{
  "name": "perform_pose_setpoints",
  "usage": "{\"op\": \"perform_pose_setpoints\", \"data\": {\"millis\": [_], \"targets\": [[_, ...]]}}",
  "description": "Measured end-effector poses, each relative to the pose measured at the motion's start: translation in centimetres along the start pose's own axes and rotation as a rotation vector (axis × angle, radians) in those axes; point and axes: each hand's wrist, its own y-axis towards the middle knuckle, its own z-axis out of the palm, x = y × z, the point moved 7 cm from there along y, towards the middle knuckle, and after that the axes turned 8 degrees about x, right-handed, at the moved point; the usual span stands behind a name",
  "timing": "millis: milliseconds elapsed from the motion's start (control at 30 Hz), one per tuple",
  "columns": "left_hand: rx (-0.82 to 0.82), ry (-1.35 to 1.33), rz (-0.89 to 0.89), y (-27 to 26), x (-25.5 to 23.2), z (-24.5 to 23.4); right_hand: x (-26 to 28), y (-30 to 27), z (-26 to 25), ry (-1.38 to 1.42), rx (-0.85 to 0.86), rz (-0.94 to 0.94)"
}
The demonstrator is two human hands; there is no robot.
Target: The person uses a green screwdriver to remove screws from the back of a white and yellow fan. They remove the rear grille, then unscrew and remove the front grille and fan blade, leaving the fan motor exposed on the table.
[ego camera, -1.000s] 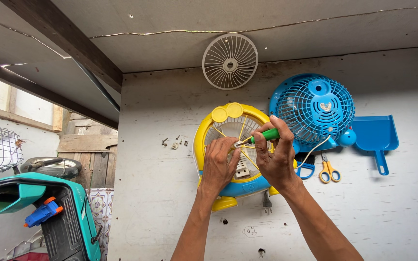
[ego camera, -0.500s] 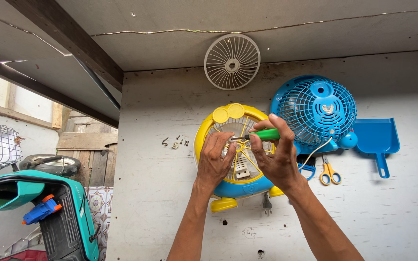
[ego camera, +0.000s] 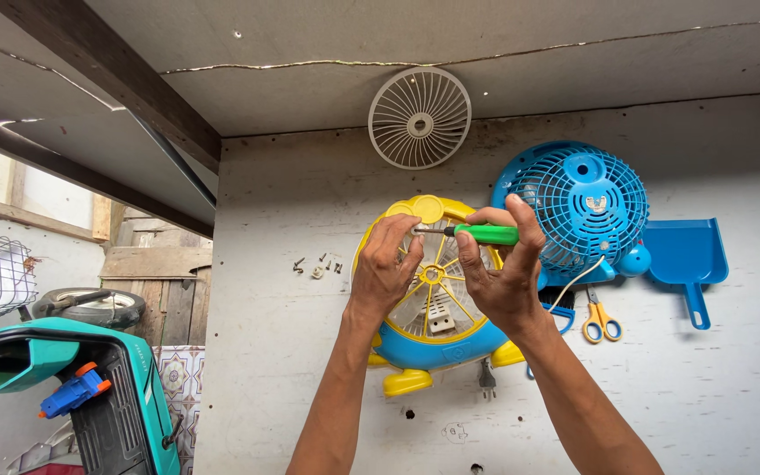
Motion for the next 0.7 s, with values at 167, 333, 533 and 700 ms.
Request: {"op": "perform_pose_setpoints", "data": {"millis": [167,333,533,700], "targets": [[0.021,-0.037,-0.014,1.7,0.8,0.2,-0.9,0.9,0.3,0.047,-0.035,0.001],[0.072,-0.021,-0.049,3.8,2.6,0.6,-2.8,2.4,0.8,-0.014,-0.012,0.011],[0.067,0.01,0.036,7.2,4.5,0.6,-4.9,5.2,1.5,-0.011,-0.02,0.047],[0.133,-0.088,0.011,9.5,7.5,1.4,-7.5,6.9,2.6,0.011,0.032,0.157]]}}
